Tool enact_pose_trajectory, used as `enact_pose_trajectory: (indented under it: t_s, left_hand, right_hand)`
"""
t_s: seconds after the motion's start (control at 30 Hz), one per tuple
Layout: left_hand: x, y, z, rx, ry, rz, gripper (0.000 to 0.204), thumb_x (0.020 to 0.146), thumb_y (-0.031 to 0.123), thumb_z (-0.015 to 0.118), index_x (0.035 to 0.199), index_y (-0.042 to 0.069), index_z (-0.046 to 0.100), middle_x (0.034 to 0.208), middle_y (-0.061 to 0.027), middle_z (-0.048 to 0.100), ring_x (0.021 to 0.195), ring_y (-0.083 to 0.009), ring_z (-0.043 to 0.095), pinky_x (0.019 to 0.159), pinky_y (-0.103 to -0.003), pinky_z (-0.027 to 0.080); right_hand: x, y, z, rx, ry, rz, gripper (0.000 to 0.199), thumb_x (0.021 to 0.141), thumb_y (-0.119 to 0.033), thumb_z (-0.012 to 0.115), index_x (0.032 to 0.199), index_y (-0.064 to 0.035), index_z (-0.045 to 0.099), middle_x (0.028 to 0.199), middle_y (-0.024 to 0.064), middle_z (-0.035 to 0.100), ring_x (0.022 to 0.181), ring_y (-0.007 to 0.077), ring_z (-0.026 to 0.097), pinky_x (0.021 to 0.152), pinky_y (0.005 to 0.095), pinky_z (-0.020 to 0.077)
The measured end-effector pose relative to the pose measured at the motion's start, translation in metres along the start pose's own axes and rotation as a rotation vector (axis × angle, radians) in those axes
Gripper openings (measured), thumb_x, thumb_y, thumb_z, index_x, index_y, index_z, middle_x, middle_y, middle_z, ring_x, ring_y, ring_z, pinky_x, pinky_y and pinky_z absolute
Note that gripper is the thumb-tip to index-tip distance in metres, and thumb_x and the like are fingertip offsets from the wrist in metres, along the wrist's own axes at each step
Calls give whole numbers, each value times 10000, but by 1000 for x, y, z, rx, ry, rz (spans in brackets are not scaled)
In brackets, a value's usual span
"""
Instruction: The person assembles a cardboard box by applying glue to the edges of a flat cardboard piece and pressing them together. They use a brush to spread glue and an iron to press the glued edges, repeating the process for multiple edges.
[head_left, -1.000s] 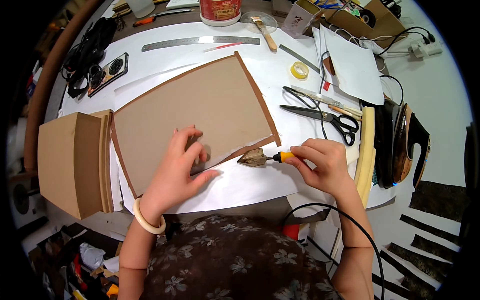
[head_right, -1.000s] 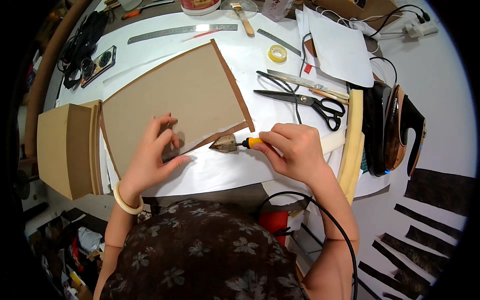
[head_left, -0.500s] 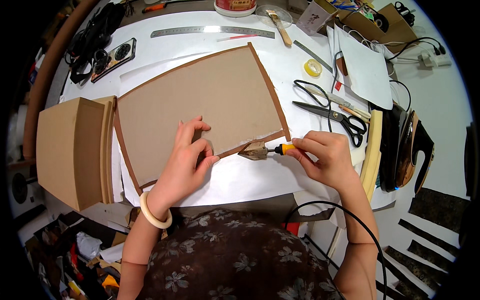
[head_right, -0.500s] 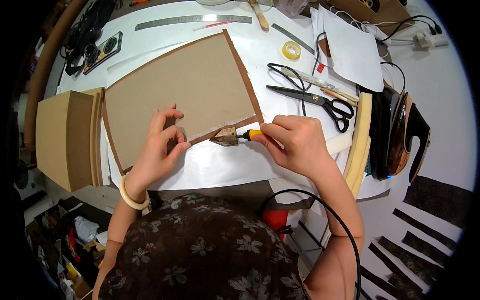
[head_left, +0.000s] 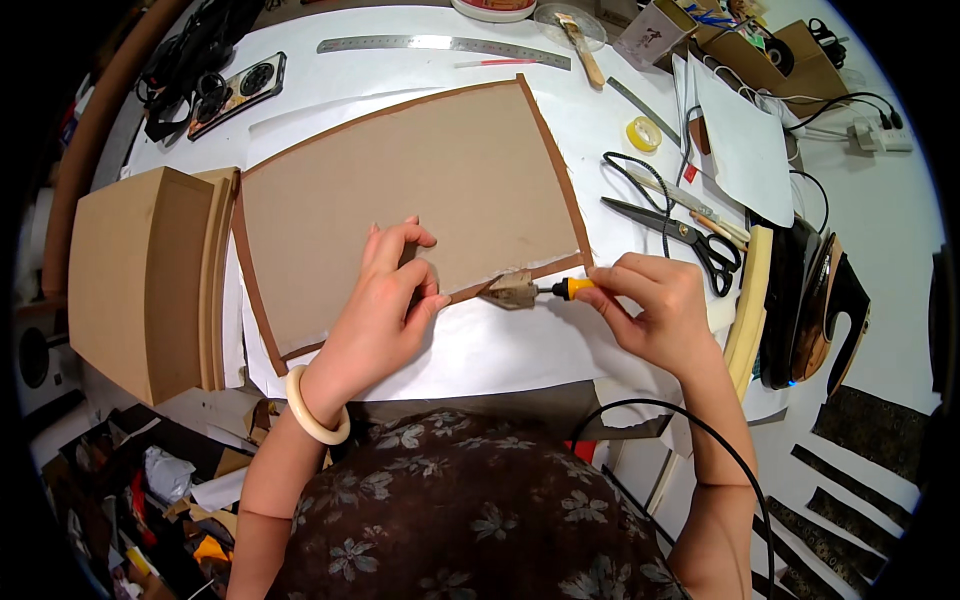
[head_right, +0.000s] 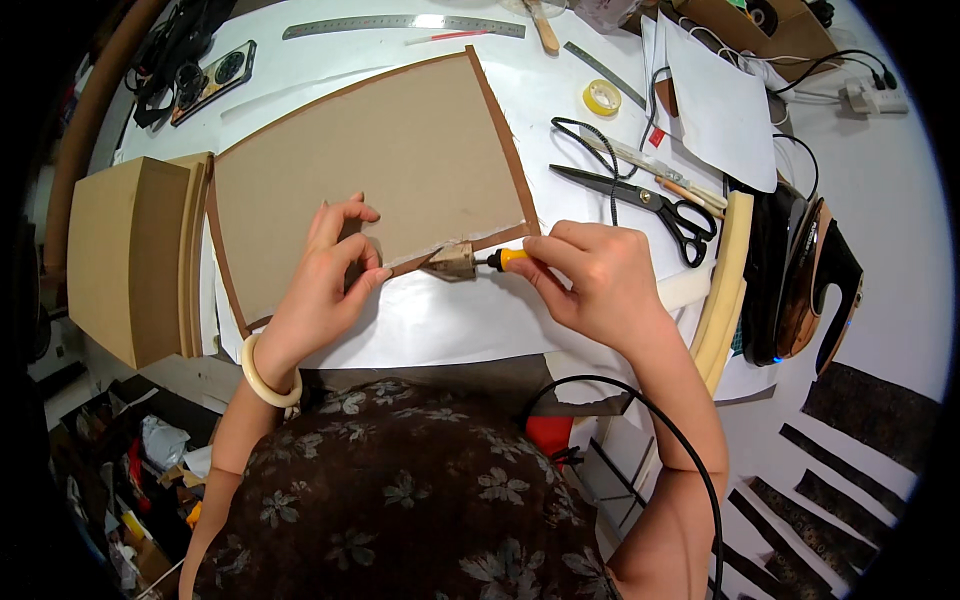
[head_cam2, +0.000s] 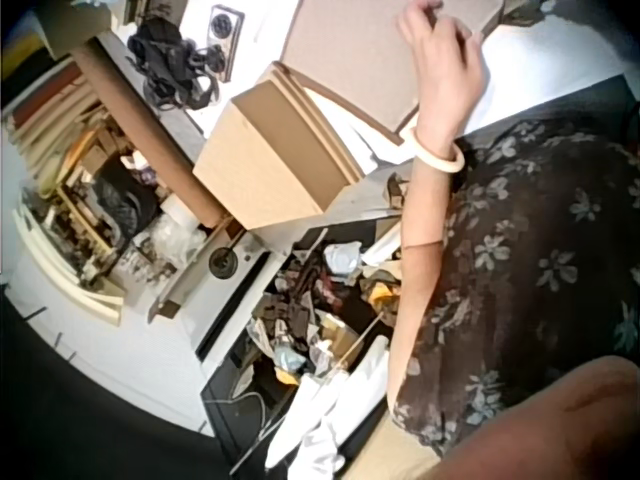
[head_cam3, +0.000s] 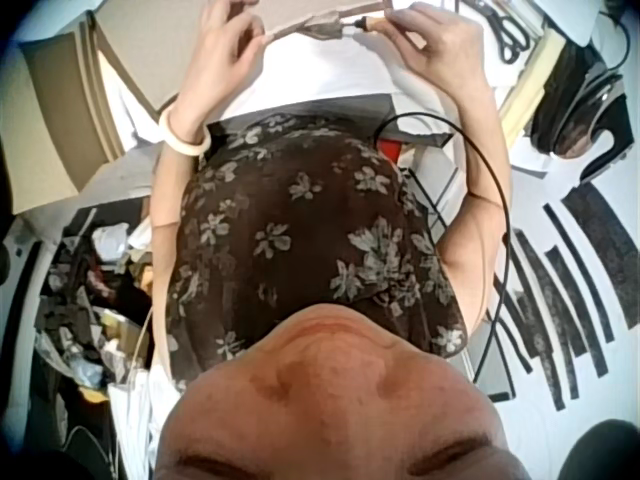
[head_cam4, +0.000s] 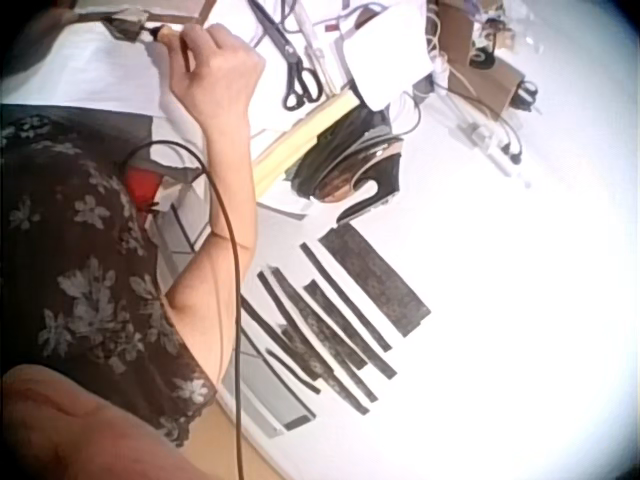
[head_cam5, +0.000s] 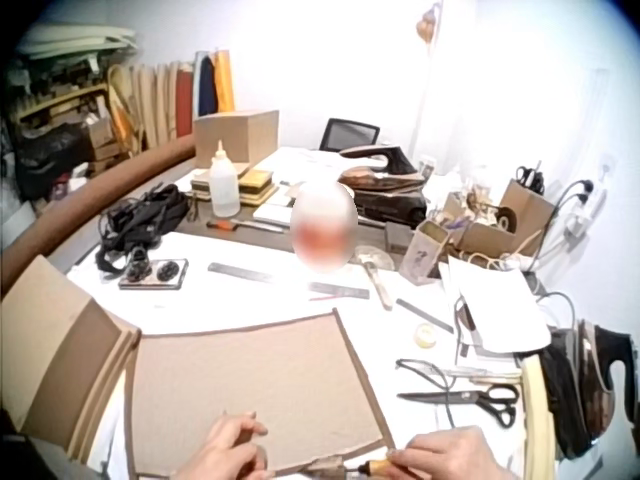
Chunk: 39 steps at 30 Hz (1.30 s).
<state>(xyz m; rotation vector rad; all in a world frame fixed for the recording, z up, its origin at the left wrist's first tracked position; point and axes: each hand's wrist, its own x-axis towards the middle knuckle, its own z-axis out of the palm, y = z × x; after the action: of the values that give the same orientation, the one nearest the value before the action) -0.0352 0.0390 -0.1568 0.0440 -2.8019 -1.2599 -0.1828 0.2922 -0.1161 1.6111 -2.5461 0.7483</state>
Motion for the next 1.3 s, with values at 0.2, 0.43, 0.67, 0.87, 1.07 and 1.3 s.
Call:
enact_pose_trajectory:
  t_s: [0.2,0.43,0.67,0.87,1.07,1.3]
  left_hand:
    - [0,-1,2,-37,19,2,182,819,4,667,756,24,497,1221,-163,478,1342,-419,394,1142,-566,206]
    - [0,-2,4,-34,30,6,188,814,-2,672,751,22,497,1215,-159,478,1344,-417,393,1136,-554,223]
    - [0,-3,5,-25,34,11,195,811,-3,679,748,19,496,1213,-157,475,1346,-418,391,1127,-526,249]
    - [2,-1,7,-5,39,13,196,831,11,675,747,20,499,1201,-149,474,1344,-416,393,1131,-525,238]
    - [5,4,21,-31,94,-14,185,839,25,668,756,22,503,1179,-145,474,1336,-425,391,1142,-576,193]
    - [7,7,20,-25,84,-2,193,845,-11,643,749,-7,475,1174,-183,451,1324,-457,381,1130,-620,206]
  right_hand:
    - [2,-10,-2,13,-81,28,130,746,-100,803,804,-36,706,642,53,615,498,191,570,446,295,406]
    - [2,-16,2,-4,-58,15,133,754,-109,802,796,-34,701,632,51,611,489,189,561,438,291,399]
    - [0,-20,8,-3,-28,41,123,795,-155,760,761,-88,662,590,26,527,482,204,538,425,327,389]
    - [0,-12,2,-2,111,100,87,791,-142,767,809,-83,706,619,38,591,497,195,571,444,301,412]
    - [-15,5,-17,21,155,189,119,777,-147,791,796,-50,723,659,56,657,527,172,634,473,264,438]
    - [-24,11,-13,-31,62,210,141,786,-179,784,789,-52,724,654,47,650,467,180,565,433,275,414]
